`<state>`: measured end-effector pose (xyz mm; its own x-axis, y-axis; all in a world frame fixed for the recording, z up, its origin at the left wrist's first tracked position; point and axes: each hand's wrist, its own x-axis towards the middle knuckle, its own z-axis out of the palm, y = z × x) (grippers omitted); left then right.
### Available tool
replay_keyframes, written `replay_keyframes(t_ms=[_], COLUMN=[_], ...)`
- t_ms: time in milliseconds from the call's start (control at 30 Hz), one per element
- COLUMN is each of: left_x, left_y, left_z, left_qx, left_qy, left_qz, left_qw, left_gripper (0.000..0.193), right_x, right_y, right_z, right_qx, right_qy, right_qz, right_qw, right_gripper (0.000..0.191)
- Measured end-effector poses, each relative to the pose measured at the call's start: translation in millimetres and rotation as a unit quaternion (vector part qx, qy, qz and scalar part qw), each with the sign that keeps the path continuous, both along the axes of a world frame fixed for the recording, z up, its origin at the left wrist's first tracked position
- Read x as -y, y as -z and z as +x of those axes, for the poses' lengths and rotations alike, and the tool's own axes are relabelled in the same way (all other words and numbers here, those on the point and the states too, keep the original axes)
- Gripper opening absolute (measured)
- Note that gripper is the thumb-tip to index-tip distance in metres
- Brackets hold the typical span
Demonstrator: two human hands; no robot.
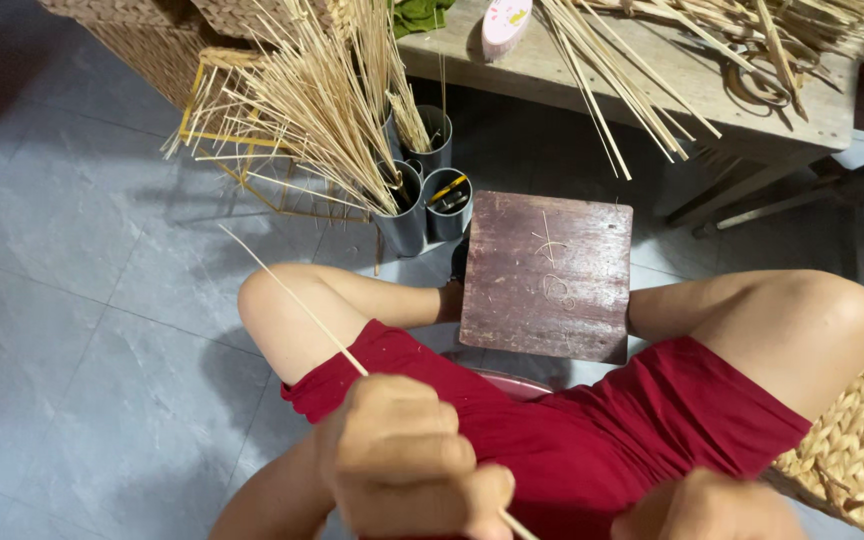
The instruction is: The person sits on the floor and uses a small knife to split thin bamboo sticks lengthwise into narrow strips, working over a small wooden board on their lap. They repeatedly peel and separate the split strips, set finished strips aside, and take new sticks from a bundle in a container.
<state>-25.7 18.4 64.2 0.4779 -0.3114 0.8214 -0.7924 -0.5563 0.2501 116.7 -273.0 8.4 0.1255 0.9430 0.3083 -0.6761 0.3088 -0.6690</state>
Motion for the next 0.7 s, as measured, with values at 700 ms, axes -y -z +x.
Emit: replay_keyframes(t_ms=[700], left_x=[-23.7], left_y=[49.5], left_z=[22.8], left_qx=[-0.090], left_qy=[-0.047], left_qz=[-0.094], left_qw=[0.990], left_gripper=[0.025], right_x=[-0.7], right_y=[59.0], right_z=[60.7], right_qx=[-0.209], right_qy=[0.098], right_qz=[-0.021], right_qw=[0.973], right_gripper=[0.037])
